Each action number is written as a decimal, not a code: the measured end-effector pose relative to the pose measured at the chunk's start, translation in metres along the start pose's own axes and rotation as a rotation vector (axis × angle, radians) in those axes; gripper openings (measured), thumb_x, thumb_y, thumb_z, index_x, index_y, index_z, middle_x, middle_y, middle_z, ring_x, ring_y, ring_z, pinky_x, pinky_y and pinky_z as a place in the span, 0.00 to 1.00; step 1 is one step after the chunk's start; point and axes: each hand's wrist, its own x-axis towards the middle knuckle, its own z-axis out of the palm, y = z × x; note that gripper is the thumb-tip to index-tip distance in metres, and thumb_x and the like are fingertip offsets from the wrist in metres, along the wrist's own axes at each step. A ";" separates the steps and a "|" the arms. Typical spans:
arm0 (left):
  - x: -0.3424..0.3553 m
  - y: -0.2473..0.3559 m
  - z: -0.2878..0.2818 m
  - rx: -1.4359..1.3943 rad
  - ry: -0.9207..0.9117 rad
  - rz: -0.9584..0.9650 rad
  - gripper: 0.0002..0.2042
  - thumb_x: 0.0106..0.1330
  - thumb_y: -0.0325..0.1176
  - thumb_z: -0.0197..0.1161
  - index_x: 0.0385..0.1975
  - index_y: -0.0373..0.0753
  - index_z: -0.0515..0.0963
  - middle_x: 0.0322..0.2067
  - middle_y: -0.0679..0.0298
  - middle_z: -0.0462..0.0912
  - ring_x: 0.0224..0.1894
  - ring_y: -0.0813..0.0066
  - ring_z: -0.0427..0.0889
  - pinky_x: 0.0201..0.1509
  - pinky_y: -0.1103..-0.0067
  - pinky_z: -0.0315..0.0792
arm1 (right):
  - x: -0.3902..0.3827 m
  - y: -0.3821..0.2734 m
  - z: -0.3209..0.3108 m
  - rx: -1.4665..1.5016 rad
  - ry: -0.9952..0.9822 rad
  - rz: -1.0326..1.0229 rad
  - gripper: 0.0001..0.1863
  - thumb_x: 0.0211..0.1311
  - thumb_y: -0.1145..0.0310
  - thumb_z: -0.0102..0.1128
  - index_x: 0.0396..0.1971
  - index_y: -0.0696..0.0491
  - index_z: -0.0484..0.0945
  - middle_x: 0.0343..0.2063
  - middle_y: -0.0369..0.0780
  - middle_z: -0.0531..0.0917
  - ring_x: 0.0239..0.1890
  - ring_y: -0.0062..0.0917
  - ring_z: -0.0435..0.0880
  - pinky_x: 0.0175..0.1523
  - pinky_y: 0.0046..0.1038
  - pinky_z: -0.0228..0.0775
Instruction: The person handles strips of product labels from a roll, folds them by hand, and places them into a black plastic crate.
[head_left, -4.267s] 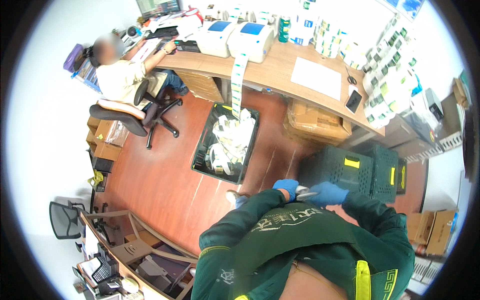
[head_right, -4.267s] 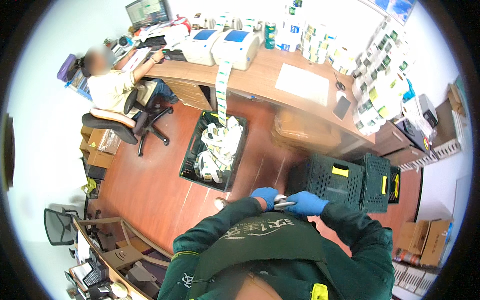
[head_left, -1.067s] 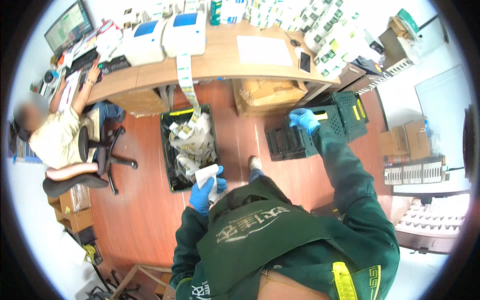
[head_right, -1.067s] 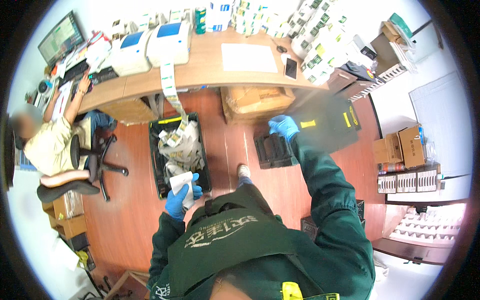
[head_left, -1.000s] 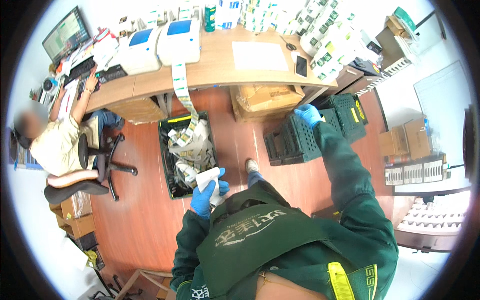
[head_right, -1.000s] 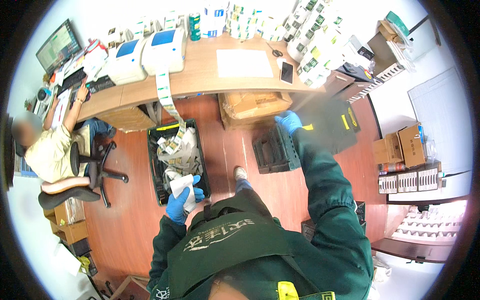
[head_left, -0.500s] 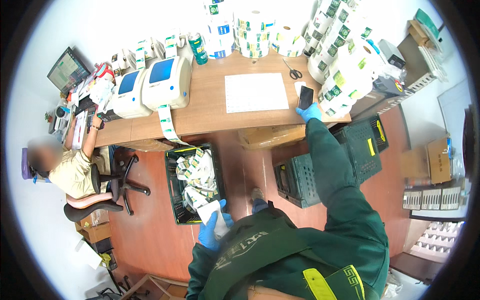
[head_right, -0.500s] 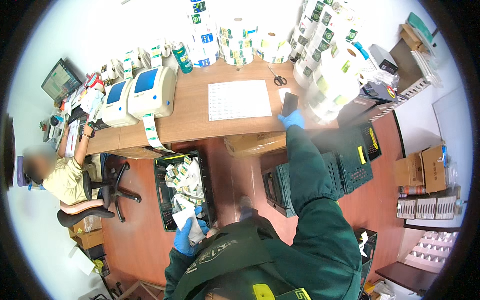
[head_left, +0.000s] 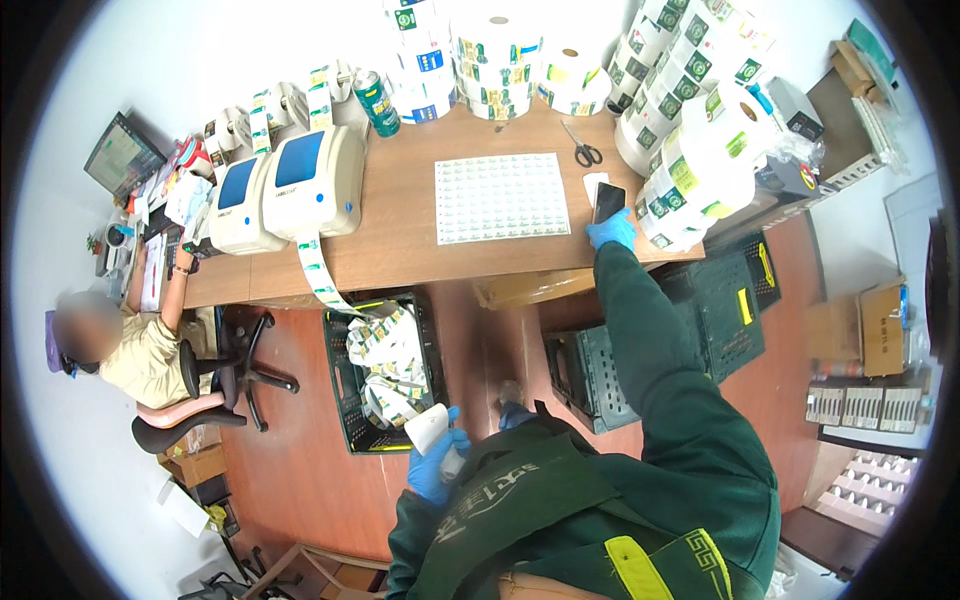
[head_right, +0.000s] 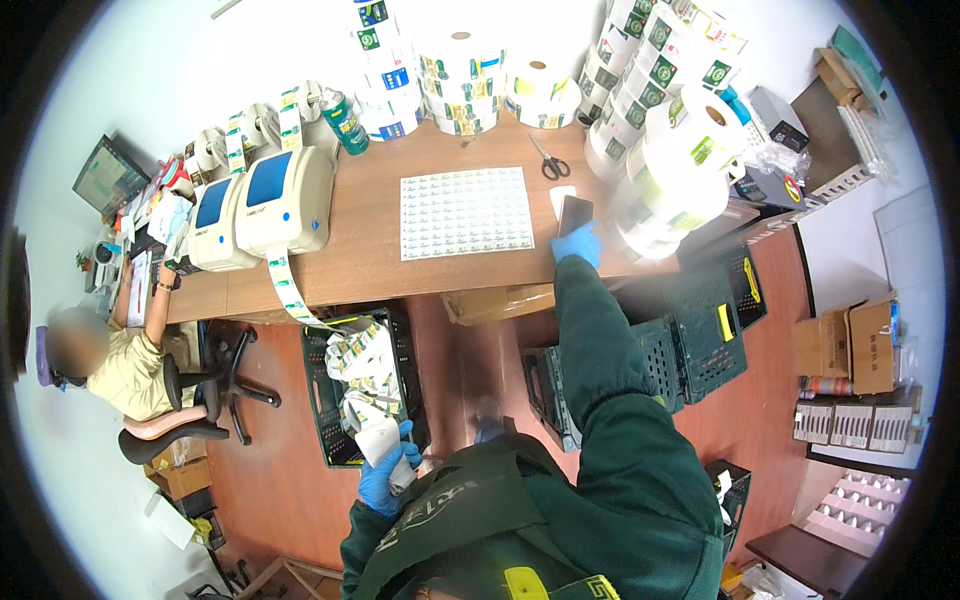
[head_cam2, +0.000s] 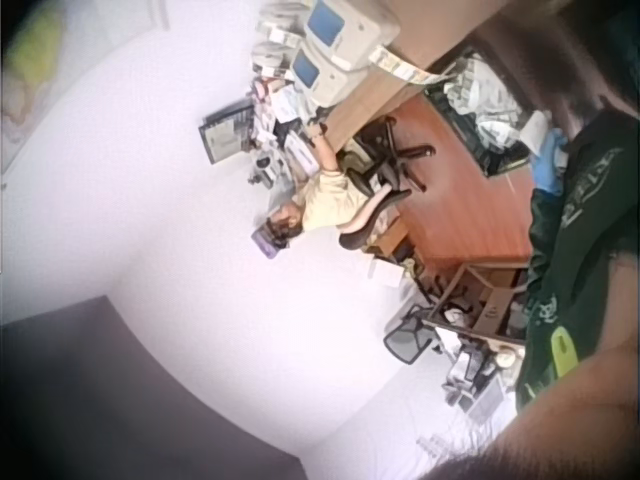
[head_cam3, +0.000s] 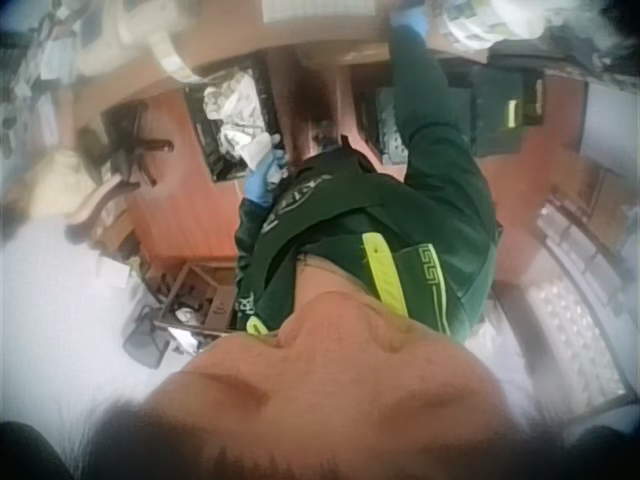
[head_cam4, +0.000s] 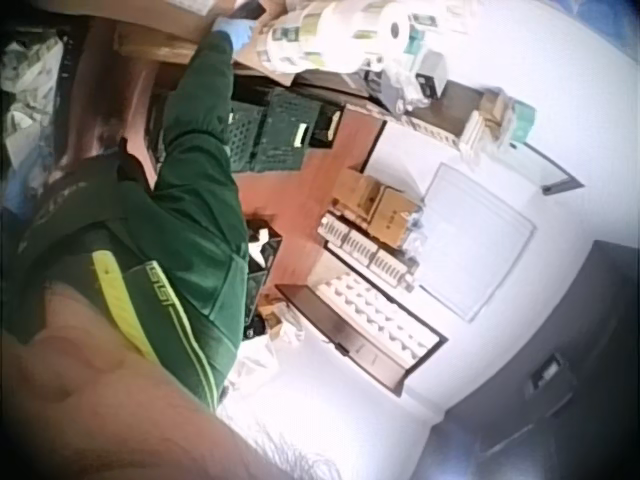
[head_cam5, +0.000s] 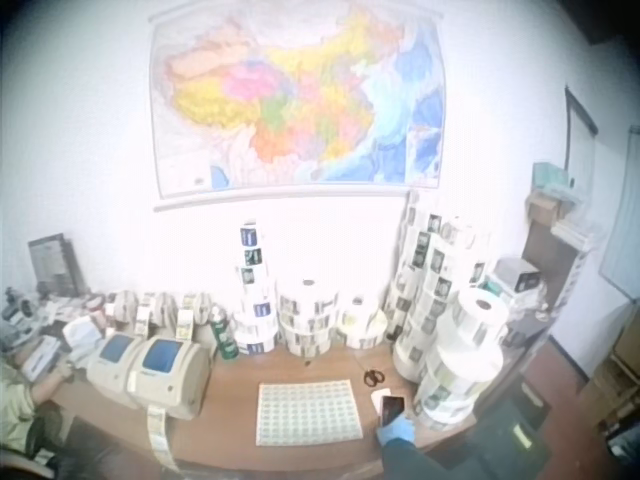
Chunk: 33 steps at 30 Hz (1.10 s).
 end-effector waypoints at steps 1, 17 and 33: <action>0.001 0.000 0.001 0.004 -0.011 -0.008 0.21 0.62 0.31 0.55 0.54 0.32 0.65 0.32 0.62 0.78 0.34 0.74 0.77 0.41 0.78 0.73 | 0.000 0.000 -0.003 0.005 -0.014 -0.013 0.49 0.38 0.57 0.68 0.60 0.56 0.50 0.48 0.52 0.72 0.52 0.41 0.72 0.53 0.37 0.67; 0.032 0.009 0.044 0.001 -0.241 -0.072 0.23 0.65 0.38 0.52 0.56 0.30 0.61 0.44 0.56 0.75 0.46 0.66 0.75 0.53 0.70 0.70 | 0.009 0.060 -0.018 0.989 -0.497 0.012 0.41 0.46 0.52 0.63 0.61 0.48 0.58 0.43 0.38 0.72 0.39 0.29 0.72 0.36 0.35 0.69; 0.114 0.040 0.087 0.112 -0.321 -0.065 0.18 0.62 0.31 0.54 0.51 0.31 0.66 0.43 0.55 0.77 0.42 0.65 0.78 0.46 0.70 0.75 | -0.026 0.011 0.005 0.752 -0.417 -0.325 0.52 0.39 0.60 0.69 0.62 0.65 0.47 0.34 0.49 0.77 0.31 0.29 0.78 0.33 0.27 0.72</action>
